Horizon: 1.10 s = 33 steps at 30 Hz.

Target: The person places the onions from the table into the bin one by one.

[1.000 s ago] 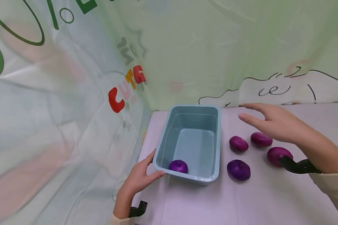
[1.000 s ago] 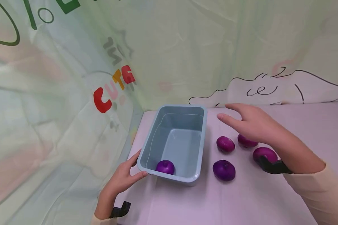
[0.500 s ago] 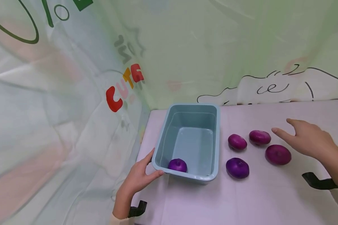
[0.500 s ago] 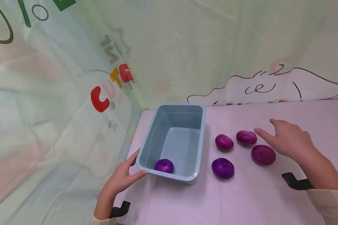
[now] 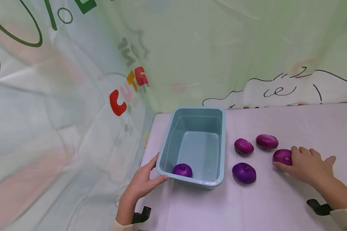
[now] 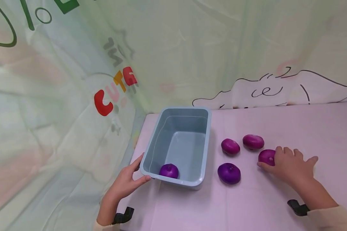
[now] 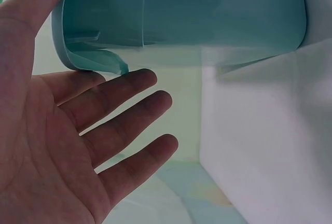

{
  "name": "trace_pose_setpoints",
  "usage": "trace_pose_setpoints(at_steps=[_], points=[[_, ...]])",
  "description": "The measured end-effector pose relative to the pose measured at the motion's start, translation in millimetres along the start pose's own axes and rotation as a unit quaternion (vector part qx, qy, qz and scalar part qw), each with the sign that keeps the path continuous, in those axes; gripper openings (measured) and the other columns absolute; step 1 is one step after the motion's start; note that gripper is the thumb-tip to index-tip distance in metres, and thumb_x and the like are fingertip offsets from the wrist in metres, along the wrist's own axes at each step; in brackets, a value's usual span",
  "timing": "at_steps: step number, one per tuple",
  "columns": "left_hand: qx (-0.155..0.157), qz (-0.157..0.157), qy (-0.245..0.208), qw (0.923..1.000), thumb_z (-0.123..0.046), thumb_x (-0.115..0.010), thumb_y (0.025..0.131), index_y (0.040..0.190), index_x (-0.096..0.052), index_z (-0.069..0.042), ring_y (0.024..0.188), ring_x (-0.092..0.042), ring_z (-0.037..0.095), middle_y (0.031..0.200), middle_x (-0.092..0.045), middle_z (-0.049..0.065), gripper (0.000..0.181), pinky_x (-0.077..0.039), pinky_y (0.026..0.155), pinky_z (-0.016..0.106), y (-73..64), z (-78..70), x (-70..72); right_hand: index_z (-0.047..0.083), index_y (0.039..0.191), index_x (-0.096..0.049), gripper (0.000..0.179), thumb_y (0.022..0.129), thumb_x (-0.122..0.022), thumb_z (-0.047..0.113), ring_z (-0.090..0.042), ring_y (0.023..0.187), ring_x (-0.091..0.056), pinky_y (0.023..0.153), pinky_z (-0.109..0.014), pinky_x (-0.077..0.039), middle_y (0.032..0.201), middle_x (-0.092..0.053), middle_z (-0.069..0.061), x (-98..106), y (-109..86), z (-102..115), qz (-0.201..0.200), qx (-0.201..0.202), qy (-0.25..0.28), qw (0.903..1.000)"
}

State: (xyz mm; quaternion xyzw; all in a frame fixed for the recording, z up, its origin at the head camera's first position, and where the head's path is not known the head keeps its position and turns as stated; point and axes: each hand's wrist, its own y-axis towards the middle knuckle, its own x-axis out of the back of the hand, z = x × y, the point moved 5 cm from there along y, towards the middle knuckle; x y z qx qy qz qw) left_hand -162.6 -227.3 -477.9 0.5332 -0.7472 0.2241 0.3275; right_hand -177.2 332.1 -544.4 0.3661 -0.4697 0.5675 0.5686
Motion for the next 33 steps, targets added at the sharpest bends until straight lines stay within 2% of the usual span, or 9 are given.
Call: trace_pose_setpoints(at_steps=[5,12,17,25,28,33], points=[[0.002,-0.001,0.0,1.0,-0.067,-0.075,0.086,0.165,-0.029,-0.035,0.132,-0.055,0.016,0.152,-0.05,-0.016,0.096,-0.05,0.1,0.058,-0.5,0.3,-0.8,-0.026,0.126,-0.04,0.123,0.073,-0.076,0.079,-0.067,0.112,-0.031,0.091,-0.092,-0.001,0.119,-0.043,-0.05,-11.4,0.0,-2.0,-0.009,-0.006,-0.003,0.9999],[0.006,-0.003,0.005,1.0,-0.068,-0.074,0.086,0.165,-0.029,-0.035,0.131,-0.056,0.017,0.152,-0.05,-0.014,0.097,-0.051,0.099,0.056,-0.6,0.3,-1.3,-0.027,0.13,-0.035,0.125,0.069,-0.085,0.07,-0.07,0.117,-0.026,0.093,-0.092,0.001,0.12,-0.038,-0.051,-13.2,1.1,-3.4,-0.019,-0.023,-0.011,0.9995],[0.005,-0.003,0.006,1.0,-0.067,-0.075,0.086,0.165,-0.029,-0.036,0.132,-0.056,0.016,0.152,-0.049,-0.015,0.096,-0.051,0.099,0.055,-0.5,0.1,-1.4,-0.026,0.125,-0.039,0.12,0.072,-0.082,0.073,-0.069,0.116,-0.025,0.09,-0.093,0.0,0.116,-0.04,-0.049,-14.7,2.4,-9.5,-0.02,-0.029,0.009,0.9993],[0.008,-0.002,0.012,0.9999,-0.067,-0.074,0.086,0.165,-0.028,-0.036,0.131,-0.056,0.015,0.152,-0.049,-0.017,0.096,-0.052,0.098,0.051,-0.2,0.9,-1.5,-0.027,0.122,-0.041,0.128,0.073,-0.067,0.088,-0.07,0.115,-0.023,0.088,-0.093,-0.007,0.117,-0.039,-0.049,-16.9,0.6,-14.0,0.011,-0.046,0.026,0.9985],[0.007,-0.002,0.013,0.9999,-0.068,-0.074,0.086,0.165,-0.028,-0.037,0.131,-0.056,0.014,0.152,-0.049,-0.017,0.096,-0.053,0.098,0.05,0.0,1.3,-1.8,-0.027,0.12,-0.042,0.126,0.073,-0.068,0.087,-0.068,0.11,-0.028,0.087,-0.093,-0.011,0.114,-0.041,-0.048,-15.8,-1.8,-11.9,0.016,-0.051,0.03,0.9981],[0.003,-0.004,0.008,1.0,-0.067,-0.074,0.086,0.165,-0.027,-0.037,0.131,-0.056,0.015,0.153,-0.048,-0.017,0.096,-0.052,0.097,0.054,0.1,2.3,-2.1,-0.027,0.121,-0.041,0.126,0.073,-0.069,0.086,-0.066,0.105,-0.033,0.089,-0.092,-0.016,0.111,-0.043,-0.046,-16.2,-2.5,-10.6,0.03,-0.064,0.035,0.9968]])
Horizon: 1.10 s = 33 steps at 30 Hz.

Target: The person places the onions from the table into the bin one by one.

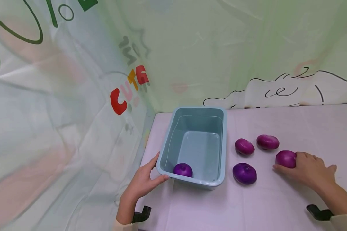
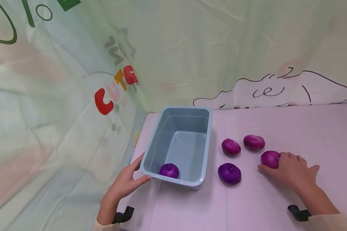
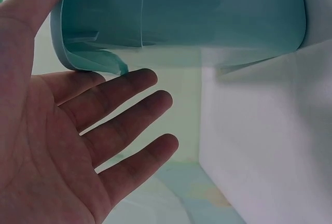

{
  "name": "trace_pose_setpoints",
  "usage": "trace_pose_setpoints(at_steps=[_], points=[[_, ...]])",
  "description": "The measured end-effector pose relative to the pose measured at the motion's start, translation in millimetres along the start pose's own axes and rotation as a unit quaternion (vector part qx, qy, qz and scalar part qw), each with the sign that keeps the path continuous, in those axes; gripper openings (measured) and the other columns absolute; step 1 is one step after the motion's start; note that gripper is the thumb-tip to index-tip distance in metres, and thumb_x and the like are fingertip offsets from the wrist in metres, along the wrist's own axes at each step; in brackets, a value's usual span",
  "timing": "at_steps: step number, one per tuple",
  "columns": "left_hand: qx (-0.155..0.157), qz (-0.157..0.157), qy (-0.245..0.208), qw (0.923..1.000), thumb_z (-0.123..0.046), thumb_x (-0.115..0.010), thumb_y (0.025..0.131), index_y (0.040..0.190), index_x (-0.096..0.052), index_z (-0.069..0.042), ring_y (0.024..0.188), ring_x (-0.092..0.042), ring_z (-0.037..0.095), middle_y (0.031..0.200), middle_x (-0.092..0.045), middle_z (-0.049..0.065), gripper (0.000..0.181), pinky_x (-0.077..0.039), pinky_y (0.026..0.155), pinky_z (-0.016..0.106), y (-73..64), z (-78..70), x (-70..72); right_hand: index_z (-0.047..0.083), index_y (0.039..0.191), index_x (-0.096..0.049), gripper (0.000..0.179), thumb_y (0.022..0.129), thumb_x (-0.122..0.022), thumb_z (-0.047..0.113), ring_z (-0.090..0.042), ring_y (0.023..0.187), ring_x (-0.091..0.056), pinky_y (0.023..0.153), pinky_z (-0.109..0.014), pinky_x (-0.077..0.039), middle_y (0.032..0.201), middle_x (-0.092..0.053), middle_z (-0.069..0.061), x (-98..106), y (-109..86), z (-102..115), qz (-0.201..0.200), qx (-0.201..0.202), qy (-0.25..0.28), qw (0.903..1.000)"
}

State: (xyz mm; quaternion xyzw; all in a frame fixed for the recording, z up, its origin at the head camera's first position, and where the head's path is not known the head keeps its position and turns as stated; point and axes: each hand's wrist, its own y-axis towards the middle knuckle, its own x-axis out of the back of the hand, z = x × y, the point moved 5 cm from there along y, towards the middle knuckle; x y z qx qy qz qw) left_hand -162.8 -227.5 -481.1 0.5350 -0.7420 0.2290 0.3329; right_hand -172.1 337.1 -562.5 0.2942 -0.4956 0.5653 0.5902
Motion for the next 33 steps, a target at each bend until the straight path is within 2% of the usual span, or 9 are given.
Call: trace_pose_setpoints(at_steps=[3,6,10,13,19,23,27,33], points=[[0.002,-0.001,-0.003,1.0,-0.067,-0.075,0.086,0.165,-0.028,-0.037,0.132,-0.056,0.016,0.153,-0.048,-0.016,0.097,-0.051,0.098,0.057,-0.6,0.1,0.2,-0.026,0.122,-0.041,0.123,0.076,-0.067,0.085,-0.064,0.101,-0.039,0.086,-0.089,-0.022,0.111,-0.046,-0.045,5.2,-2.0,1.9,-0.003,0.007,0.012,0.9999],[0.006,-0.001,0.0,1.0,-0.068,-0.074,0.085,0.165,-0.028,-0.037,0.132,-0.055,0.017,0.153,-0.049,-0.015,0.097,-0.051,0.098,0.057,-1.5,-0.1,0.4,-0.024,0.125,-0.043,0.117,0.081,-0.065,0.082,-0.059,0.095,-0.048,0.076,-0.079,-0.033,0.111,-0.051,-0.044,14.6,-5.0,9.6,-0.009,0.034,0.033,0.9988],[0.005,0.001,0.002,1.0,-0.068,-0.074,0.086,0.165,-0.028,-0.037,0.132,-0.055,0.016,0.153,-0.049,-0.016,0.097,-0.051,0.098,0.056,-1.8,-0.8,0.6,-0.025,0.13,-0.042,0.109,0.088,-0.066,0.073,-0.056,0.093,-0.056,0.065,-0.064,-0.046,0.115,-0.054,-0.045,32.0,-8.3,29.8,-0.008,0.079,0.063,0.9949],[0.001,0.001,-0.002,1.0,-0.067,-0.075,0.086,0.165,-0.028,-0.036,0.132,-0.055,0.016,0.153,-0.049,-0.016,0.096,-0.05,0.1,0.056,-1.3,-1.9,1.4,-0.026,0.136,-0.038,0.107,0.092,-0.065,0.068,-0.058,0.097,-0.057,0.065,-0.061,-0.052,0.12,-0.051,-0.047,44.7,-10.0,47.5,0.002,0.101,0.089,0.9909],[-0.011,0.005,-0.005,0.9999,-0.064,-0.076,0.087,0.165,-0.028,-0.034,0.134,-0.054,0.015,0.154,-0.048,-0.016,0.096,-0.05,0.1,0.054,-0.1,-3.8,2.0,-0.028,0.145,-0.025,0.111,0.097,-0.059,0.066,-0.061,0.109,-0.052,0.074,-0.064,-0.053,0.13,-0.044,-0.05,65.5,-11.9,82.7,0.04,0.112,0.127,0.9847],[-0.014,0.007,-0.003,0.9999,-0.064,-0.075,0.088,0.165,-0.028,-0.035,0.134,-0.054,0.015,0.154,-0.048,-0.015,0.095,-0.05,0.101,0.054,0.8,-1.7,0.7,-0.025,0.146,-0.027,0.108,0.096,-0.06,0.065,-0.057,0.109,-0.055,0.074,-0.061,-0.055,0.13,-0.049,-0.046,77.6,-11.4,109.4,0.042,0.127,0.144,0.9805],[-0.018,0.005,-0.001,0.9998,-0.065,-0.073,0.089,0.165,-0.028,-0.034,0.133,-0.055,0.018,0.154,-0.049,-0.012,0.094,-0.051,0.099,0.056,1.1,-0.7,-0.1,-0.021,0.148,-0.031,0.105,0.095,-0.063,0.064,-0.054,0.111,-0.055,0.08,-0.062,-0.055,0.13,-0.052,-0.041,85.3,-11.2,134.8,0.04,0.141,0.168,0.9749],[-0.013,0.003,0.001,0.9999,-0.065,-0.075,0.087,0.165,-0.029,-0.036,0.133,-0.054,0.014,0.152,-0.05,-0.016,0.095,-0.05,0.101,0.054,0.6,-1.9,1.9,-0.018,0.153,-0.025,0.107,0.096,-0.062,0.064,-0.057,0.119,-0.052,0.085,-0.064,-0.054,0.139,-0.047,-0.041,93.3,-10.7,168.3,0.055,0.167,0.172,0.9691]])
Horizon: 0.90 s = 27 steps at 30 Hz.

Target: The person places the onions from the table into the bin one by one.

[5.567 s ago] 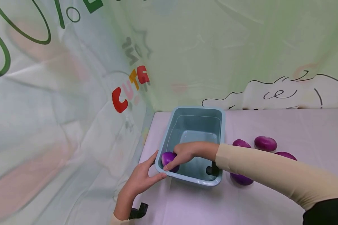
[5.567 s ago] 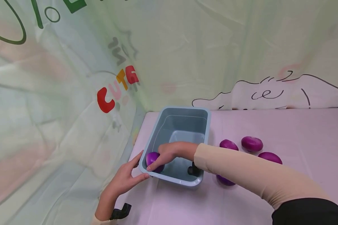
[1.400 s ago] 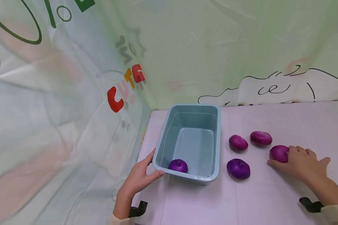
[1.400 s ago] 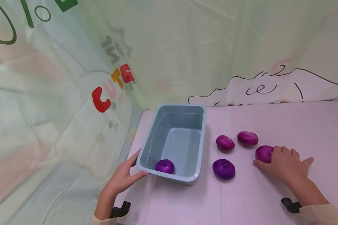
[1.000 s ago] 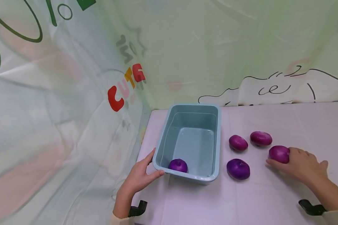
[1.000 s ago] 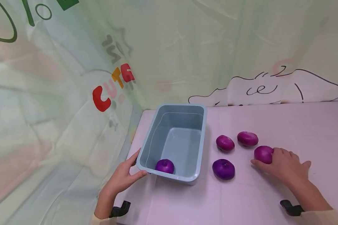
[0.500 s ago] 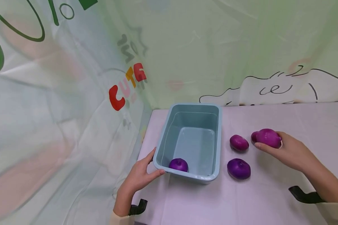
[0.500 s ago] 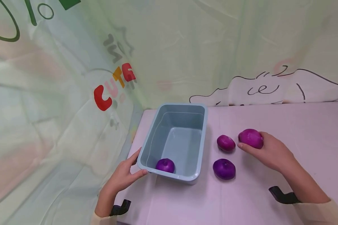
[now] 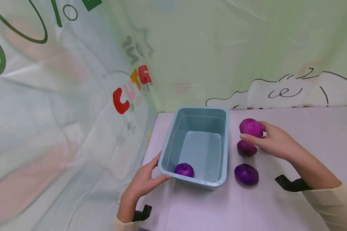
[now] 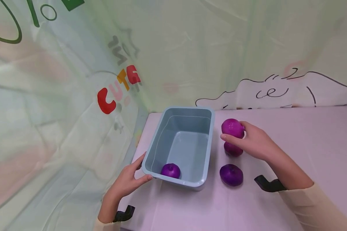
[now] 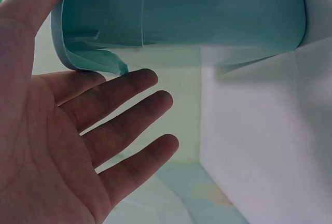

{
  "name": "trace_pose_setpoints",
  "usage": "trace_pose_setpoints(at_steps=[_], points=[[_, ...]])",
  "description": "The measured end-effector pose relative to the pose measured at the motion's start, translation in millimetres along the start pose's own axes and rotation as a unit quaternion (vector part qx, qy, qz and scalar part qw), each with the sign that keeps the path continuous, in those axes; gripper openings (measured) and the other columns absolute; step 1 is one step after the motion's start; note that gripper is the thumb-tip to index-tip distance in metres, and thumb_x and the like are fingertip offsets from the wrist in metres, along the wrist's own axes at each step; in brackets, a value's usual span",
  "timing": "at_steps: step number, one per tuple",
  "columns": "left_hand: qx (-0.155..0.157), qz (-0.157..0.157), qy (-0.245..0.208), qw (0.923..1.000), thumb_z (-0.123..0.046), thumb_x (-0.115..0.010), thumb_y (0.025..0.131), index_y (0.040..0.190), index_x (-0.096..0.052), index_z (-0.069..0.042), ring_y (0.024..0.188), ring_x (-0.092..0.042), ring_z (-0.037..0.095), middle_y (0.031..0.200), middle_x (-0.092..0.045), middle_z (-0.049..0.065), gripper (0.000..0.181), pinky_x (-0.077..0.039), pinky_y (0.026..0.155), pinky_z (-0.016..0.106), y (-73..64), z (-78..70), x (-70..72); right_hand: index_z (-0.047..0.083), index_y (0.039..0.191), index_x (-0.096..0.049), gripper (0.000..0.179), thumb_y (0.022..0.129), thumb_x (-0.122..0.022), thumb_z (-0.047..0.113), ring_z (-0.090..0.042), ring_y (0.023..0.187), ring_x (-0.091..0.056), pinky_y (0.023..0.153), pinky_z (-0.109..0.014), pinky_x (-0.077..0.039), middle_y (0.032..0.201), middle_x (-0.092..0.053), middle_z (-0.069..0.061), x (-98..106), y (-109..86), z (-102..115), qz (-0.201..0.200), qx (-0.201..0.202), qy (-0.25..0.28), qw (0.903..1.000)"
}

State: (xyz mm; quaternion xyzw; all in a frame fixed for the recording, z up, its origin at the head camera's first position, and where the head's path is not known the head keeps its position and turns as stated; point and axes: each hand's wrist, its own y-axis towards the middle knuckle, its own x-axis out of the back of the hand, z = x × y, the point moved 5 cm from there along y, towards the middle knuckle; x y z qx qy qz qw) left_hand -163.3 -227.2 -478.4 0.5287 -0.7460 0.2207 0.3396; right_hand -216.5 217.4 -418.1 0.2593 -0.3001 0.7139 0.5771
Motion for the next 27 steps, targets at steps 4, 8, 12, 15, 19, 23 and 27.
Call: trace_pose_setpoints(at_steps=[4,8,12,15,19,23,27], points=[[0.001,-0.002,0.003,1.0,-0.066,-0.074,0.087,0.165,-0.028,-0.037,0.133,-0.054,0.012,0.152,-0.049,-0.018,0.095,-0.05,0.102,0.051,0.0,-0.4,1.7,-0.014,0.155,-0.028,0.106,0.095,-0.062,0.066,-0.053,0.122,-0.052,0.084,-0.063,-0.055,0.142,-0.049,-0.037,-2.0,7.4,25.2,0.008,0.024,0.006,0.9997],[0.0,0.001,0.0,1.0,-0.064,-0.075,0.087,0.165,-0.027,-0.037,0.134,-0.053,0.011,0.153,-0.047,-0.02,0.095,-0.05,0.101,0.052,1.4,0.4,1.8,-0.007,0.158,-0.031,0.103,0.094,-0.065,0.066,-0.05,0.132,-0.047,0.094,-0.067,-0.048,0.148,-0.048,-0.03,-4.9,12.8,50.9,0.021,0.051,0.028,0.9981],[-0.005,0.003,-0.002,1.0,-0.06,-0.077,0.088,0.165,-0.027,-0.036,0.134,-0.053,0.012,0.154,-0.046,-0.019,0.095,-0.05,0.102,0.052,1.7,1.3,1.5,0.0,0.157,-0.039,0.095,0.094,-0.067,0.064,-0.045,0.138,-0.043,0.103,-0.069,-0.04,0.149,-0.05,-0.023,-8.9,19.2,73.4,0.039,0.07,0.06,0.9949],[-0.008,0.002,0.0,1.0,-0.06,-0.077,0.088,0.165,-0.028,-0.036,0.132,-0.054,0.012,0.153,-0.047,-0.019,0.094,-0.05,0.101,0.052,0.8,2.2,1.3,0.002,0.15,-0.049,0.082,0.095,-0.067,0.061,-0.04,0.133,-0.048,0.102,-0.064,-0.043,0.141,-0.058,-0.018,-13.5,24.8,87.4,0.052,0.086,0.084,0.9914],[-0.011,0.002,0.004,0.9999,-0.062,-0.076,0.088,0.165,-0.028,-0.036,0.132,-0.054,0.011,0.153,-0.048,-0.019,0.094,-0.05,0.102,0.05,0.1,1.8,1.8,0.005,0.143,-0.057,0.073,0.095,-0.068,0.059,-0.032,0.122,-0.055,0.099,-0.055,-0.048,0.128,-0.064,-0.013,-21.5,32.1,102.1,0.075,0.098,0.109,0.9864],[-0.008,0.005,0.006,0.9999,-0.064,-0.074,0.088,0.165,-0.028,-0.035,0.133,-0.053,0.01,0.152,-0.048,-0.019,0.095,-0.05,0.102,0.048,0.4,0.8,2.0,0.007,0.14,-0.058,0.072,0.094,-0.068,0.062,-0.029,0.114,-0.059,0.095,-0.049,-0.05,0.122,-0.065,-0.01,-28.5,39.9,115.3,0.102,0.099,0.132,0.9809],[-0.008,0.008,0.005,0.9999,-0.065,-0.074,0.088,0.165,-0.027,-0.036,0.134,-0.053,0.01,0.153,-0.047,-0.019,0.095,-0.05,0.102,0.048,1.2,0.2,2.3,0.008,0.138,-0.06,0.066,0.096,-0.068,0.058,-0.028,0.11,-0.06,0.093,-0.045,-0.05,0.12,-0.066,-0.01,-35.0,46.8,129.4,0.125,0.113,0.161,0.9725]])
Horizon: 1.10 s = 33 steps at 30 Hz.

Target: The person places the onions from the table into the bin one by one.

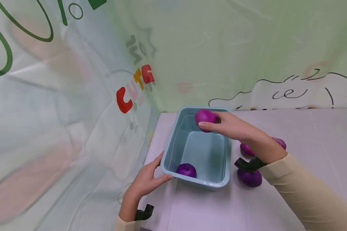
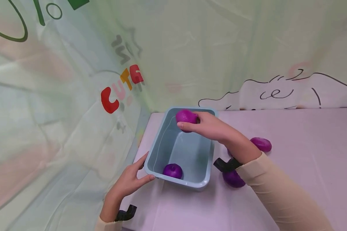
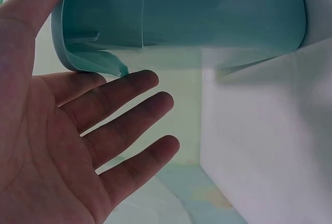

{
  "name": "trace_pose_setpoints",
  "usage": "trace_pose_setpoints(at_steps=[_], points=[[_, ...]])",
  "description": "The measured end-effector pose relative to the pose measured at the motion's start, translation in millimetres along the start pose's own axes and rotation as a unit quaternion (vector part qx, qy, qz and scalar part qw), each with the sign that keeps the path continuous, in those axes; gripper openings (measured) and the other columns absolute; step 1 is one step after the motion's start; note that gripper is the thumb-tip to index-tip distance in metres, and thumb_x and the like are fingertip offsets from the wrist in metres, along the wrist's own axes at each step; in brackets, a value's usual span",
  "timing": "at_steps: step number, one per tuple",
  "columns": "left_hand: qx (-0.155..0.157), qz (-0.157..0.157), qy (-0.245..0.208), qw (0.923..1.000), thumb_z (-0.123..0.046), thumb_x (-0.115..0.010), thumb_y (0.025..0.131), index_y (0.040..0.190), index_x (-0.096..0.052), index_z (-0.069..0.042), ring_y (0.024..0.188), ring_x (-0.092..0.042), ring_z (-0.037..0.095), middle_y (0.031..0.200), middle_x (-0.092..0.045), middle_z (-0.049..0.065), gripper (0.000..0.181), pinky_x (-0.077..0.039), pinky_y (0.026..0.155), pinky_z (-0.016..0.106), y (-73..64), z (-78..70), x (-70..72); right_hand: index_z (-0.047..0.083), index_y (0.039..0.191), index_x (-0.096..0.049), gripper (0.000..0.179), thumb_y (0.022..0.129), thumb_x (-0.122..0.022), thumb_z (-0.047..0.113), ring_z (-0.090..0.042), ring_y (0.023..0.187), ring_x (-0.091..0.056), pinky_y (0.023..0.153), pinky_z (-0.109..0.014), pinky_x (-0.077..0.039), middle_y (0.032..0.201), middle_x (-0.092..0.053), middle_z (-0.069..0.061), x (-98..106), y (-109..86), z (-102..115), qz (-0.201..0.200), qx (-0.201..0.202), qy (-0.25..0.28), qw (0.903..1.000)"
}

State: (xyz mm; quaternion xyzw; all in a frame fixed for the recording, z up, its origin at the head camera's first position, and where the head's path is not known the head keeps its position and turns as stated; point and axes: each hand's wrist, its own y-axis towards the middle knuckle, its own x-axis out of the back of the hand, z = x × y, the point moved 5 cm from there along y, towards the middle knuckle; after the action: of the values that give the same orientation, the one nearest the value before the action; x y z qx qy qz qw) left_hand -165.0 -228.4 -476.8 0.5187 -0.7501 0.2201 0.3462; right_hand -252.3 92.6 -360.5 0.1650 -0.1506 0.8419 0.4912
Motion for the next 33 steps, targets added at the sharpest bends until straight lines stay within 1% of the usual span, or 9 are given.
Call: trace_pose_setpoints(at_steps=[3,9,11,16,19,24,28,30,33], points=[[-0.003,0.001,0.001,1.0,-0.065,-0.074,0.088,0.165,-0.027,-0.037,0.134,-0.052,0.01,0.153,-0.046,-0.02,0.095,-0.049,0.103,0.048,1.2,-0.9,0.6,0.008,0.135,-0.061,0.062,0.096,-0.069,0.055,-0.028,0.109,-0.061,0.093,-0.045,-0.05,0.118,-0.067,-0.009,-7.4,7.2,6.8,0.015,0.009,0.013,0.9998],[-0.005,0.0,0.0,1.0,-0.064,-0.075,0.088,0.165,-0.027,-0.038,0.134,-0.053,0.011,0.154,-0.046,-0.019,0.094,-0.05,0.102,0.05,2.5,-0.5,0.6,0.006,0.136,-0.06,0.064,0.096,-0.069,0.054,-0.029,0.113,-0.06,0.094,-0.049,-0.051,0.12,-0.067,-0.01,-23.8,25.8,17.6,0.044,0.014,0.008,0.9989],[-0.004,0.0,0.001,1.0,-0.064,-0.074,0.088,0.165,-0.027,-0.037,0.133,-0.053,0.012,0.154,-0.047,-0.019,0.094,-0.05,0.102,0.051,2.6,-0.4,0.3,0.004,0.138,-0.058,0.067,0.096,-0.069,0.055,-0.031,0.116,-0.059,0.093,-0.049,-0.052,0.123,-0.066,-0.011,-29.7,32.0,20.7,0.054,0.014,0.008,0.9984],[-0.003,0.001,0.001,1.0,-0.064,-0.074,0.088,0.165,-0.027,-0.035,0.132,-0.055,0.013,0.154,-0.047,-0.016,0.095,-0.052,0.099,0.05,2.6,-0.4,-0.9,0.003,0.137,-0.058,0.067,0.094,-0.07,0.054,-0.032,0.117,-0.058,0.087,-0.047,-0.055,0.124,-0.065,-0.011,-45.5,45.4,25.8,0.07,0.021,0.007,0.9973],[0.0,0.004,-0.003,1.0,-0.064,-0.073,0.089,0.165,-0.028,-0.035,0.131,-0.056,0.015,0.155,-0.047,-0.015,0.094,-0.052,0.099,0.05,2.2,-0.2,-1.8,0.004,0.132,-0.061,0.063,0.093,-0.071,0.054,-0.031,0.112,-0.059,0.083,-0.043,-0.056,0.118,-0.066,-0.009,-58.0,51.6,23.5,0.091,0.03,0.002,0.9954],[0.01,0.01,-0.004,0.9999,-0.064,-0.073,0.089,0.166,-0.028,-0.033,0.133,-0.055,0.018,0.156,-0.047,-0.011,0.094,-0.053,0.098,0.051,-0.2,0.9,-3.8,0.008,0.121,-0.065,0.059,0.09,-0.073,0.057,-0.026,0.1,-0.062,0.076,-0.039,-0.057,0.105,-0.069,-0.004,-84.1,57.3,11.6,0.147,0.038,-0.03,0.988],[0.017,0.01,0.0,0.9998,-0.065,-0.073,0.089,0.166,-0.028,-0.03,0.134,-0.054,0.019,0.156,-0.047,-0.009,0.096,-0.054,0.096,0.051,-1.3,1.8,-4.2,0.008,0.121,-0.065,0.06,0.088,-0.075,0.058,-0.023,0.095,-0.064,0.072,-0.037,-0.058,0.101,-0.069,-0.001,-101.1,59.7,3.5,0.171,0.045,-0.052,0.9829],[0.016,0.008,0.004,0.9998,-0.064,-0.073,0.089,0.166,-0.028,-0.028,0.134,-0.055,0.019,0.156,-0.047,-0.008,0.096,-0.054,0.095,0.051,-1.3,1.9,-3.8,0.008,0.121,-0.064,0.062,0.087,-0.076,0.058,-0.022,0.093,-0.064,0.071,-0.037,-0.058,0.099,-0.069,0.0,-107.5,60.1,0.8,0.177,0.046,-0.064,0.9811],[0.01,0.005,0.012,0.9999,-0.065,-0.072,0.09,0.166,-0.027,-0.03,0.133,-0.056,0.018,0.156,-0.047,-0.009,0.096,-0.055,0.095,0.047,-0.9,1.6,-2.7,0.007,0.123,-0.065,0.064,0.087,-0.076,0.058,-0.02,0.089,-0.066,0.07,-0.035,-0.058,0.097,-0.069,0.001,-116.0,60.0,-2.5,0.19,0.05,-0.091,0.9763]])
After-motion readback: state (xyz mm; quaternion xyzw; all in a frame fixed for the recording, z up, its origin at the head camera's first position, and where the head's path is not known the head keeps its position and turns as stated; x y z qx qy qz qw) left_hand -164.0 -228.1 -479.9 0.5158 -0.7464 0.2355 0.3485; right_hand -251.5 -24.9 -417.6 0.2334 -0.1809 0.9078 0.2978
